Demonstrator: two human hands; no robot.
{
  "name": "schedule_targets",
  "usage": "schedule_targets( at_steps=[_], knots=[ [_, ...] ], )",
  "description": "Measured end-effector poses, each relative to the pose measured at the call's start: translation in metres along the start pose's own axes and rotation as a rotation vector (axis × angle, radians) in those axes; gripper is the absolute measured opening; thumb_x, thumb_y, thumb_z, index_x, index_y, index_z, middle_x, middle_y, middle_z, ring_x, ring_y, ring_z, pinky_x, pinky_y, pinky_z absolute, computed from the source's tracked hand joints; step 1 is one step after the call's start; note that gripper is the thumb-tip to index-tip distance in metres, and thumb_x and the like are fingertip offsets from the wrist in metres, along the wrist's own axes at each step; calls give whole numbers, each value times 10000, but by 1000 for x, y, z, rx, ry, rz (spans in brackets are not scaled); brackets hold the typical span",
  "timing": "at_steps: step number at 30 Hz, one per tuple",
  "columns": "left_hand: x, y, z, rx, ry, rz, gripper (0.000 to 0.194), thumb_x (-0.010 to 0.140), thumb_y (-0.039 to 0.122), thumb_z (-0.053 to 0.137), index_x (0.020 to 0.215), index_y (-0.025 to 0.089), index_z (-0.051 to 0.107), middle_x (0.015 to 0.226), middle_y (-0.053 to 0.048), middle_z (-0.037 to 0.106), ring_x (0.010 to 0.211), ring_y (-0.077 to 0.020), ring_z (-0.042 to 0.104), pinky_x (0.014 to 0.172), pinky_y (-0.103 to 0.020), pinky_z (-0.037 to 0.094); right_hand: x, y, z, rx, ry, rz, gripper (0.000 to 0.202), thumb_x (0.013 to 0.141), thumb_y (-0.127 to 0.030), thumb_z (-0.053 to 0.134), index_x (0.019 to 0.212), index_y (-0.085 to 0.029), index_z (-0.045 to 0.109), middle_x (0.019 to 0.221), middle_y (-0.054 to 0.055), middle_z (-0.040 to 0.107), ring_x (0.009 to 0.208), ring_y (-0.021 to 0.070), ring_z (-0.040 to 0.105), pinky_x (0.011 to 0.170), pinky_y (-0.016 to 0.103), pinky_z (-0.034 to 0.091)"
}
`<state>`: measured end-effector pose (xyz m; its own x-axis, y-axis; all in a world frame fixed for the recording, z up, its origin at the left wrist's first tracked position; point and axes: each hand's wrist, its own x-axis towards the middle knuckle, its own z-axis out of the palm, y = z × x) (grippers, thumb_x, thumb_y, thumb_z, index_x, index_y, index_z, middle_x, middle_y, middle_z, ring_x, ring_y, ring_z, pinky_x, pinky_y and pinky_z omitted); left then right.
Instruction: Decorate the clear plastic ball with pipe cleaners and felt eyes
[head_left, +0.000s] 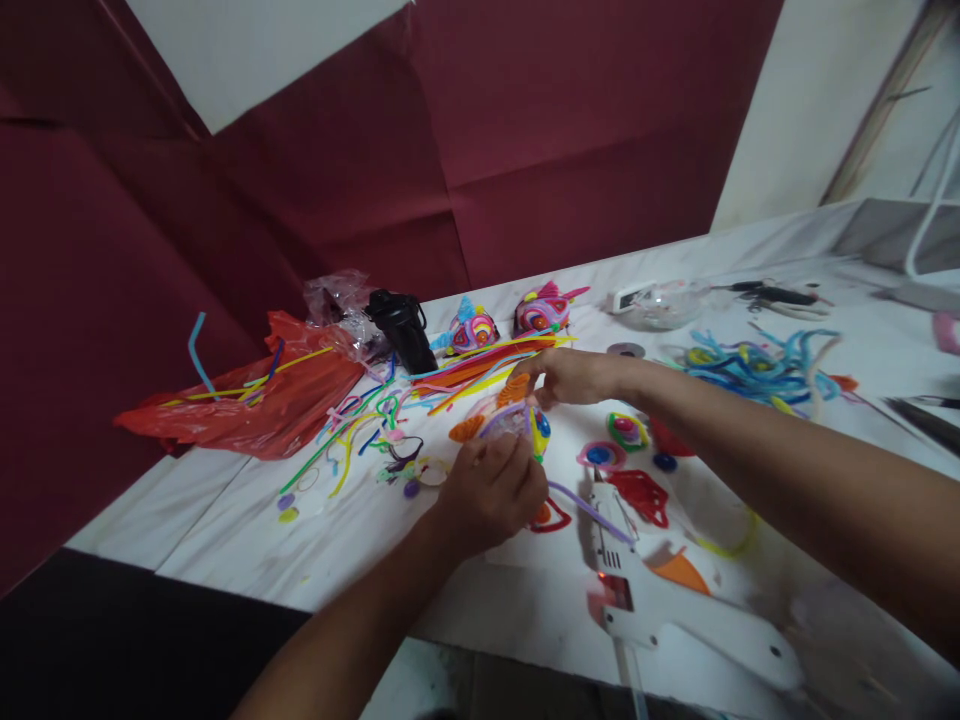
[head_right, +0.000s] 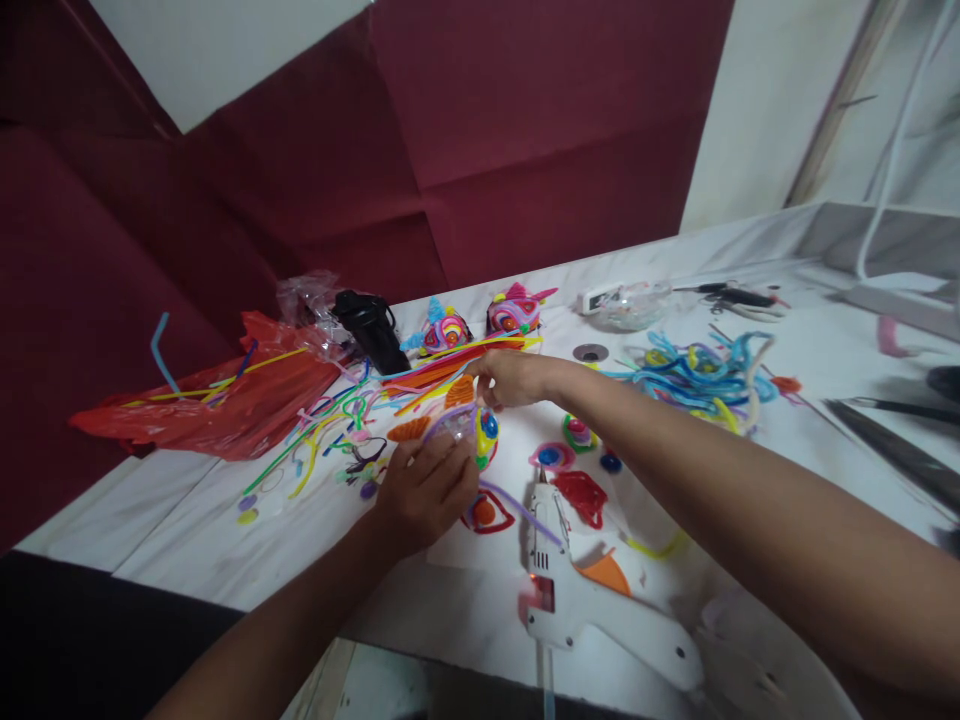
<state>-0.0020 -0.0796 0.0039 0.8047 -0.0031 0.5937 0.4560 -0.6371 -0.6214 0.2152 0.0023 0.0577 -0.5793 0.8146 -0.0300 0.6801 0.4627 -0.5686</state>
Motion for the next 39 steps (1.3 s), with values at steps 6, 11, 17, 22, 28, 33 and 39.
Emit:
schedule_targets(
  at_steps=[6, 11, 17, 22, 28, 33, 39],
  knots=[
    [-3, 2, 3, 45, 40, -2, 60, 889, 172, 635, 904, 164, 693, 1048, -80, 772, 1020, -209, 676, 851, -375, 445, 2, -5, -1, 5, -2, 30, 327, 742, -16, 547, 998, -153, 698, 826, 35, 727, 735, 160, 642, 660, 238, 475],
    [-3, 4, 3, 48, 63, -20, 57, 876, 175, 654, 903, 185, 703, 1008, -49, 767, 979, -204, 679, 819, -368, 433, 3, -7, -1, -4, 4, 52, 321, 734, -21, 549, 981, -164, 695, 782, 14, 713, 703, 148, 628, 661, 237, 462],
    [-1, 5, -2, 17, 33, -56, 77, 878, 154, 647, 930, 177, 698, 914, -39, 750, 901, -197, 680, 796, -377, 422, 3, -10, -2, -3, -17, 59, 340, 732, -32, 541, 999, -170, 698, 811, 14, 718, 674, 136, 622, 630, 229, 457],
    [1, 5, -4, 25, 19, -65, 89, 897, 172, 622, 925, 185, 706, 926, -33, 765, 884, -188, 687, 764, -353, 445, 3, -11, -2, -10, -19, 35, 358, 732, -32, 544, 1010, -175, 717, 821, 16, 721, 709, 140, 627, 655, 225, 464],
    [-2, 9, -1, 6, 16, -48, 135, 934, 203, 569, 940, 178, 701, 927, -51, 778, 859, -194, 707, 812, -364, 491, 3, -14, -4, -32, -9, 46, 427, 744, -62, 576, 1113, -212, 731, 934, 22, 760, 773, 161, 647, 691, 239, 473],
    [-5, 9, 4, -25, 23, -12, 126, 925, 208, 596, 976, 138, 687, 938, -79, 770, 823, -205, 717, 813, -373, 484, 4, -16, -3, -38, -23, 39, 466, 766, -53, 555, 1162, -231, 726, 1013, 14, 767, 773, 147, 650, 700, 231, 469],
    [-6, 7, 4, -31, 10, -9, 141, 920, 194, 601, 1005, 130, 694, 977, -85, 767, 862, -213, 717, 796, -358, 485, 7, -13, -2, -27, -50, -5, 440, 752, -36, 525, 1097, -194, 748, 926, 24, 767, 755, 143, 633, 711, 233, 483]
  ],
)
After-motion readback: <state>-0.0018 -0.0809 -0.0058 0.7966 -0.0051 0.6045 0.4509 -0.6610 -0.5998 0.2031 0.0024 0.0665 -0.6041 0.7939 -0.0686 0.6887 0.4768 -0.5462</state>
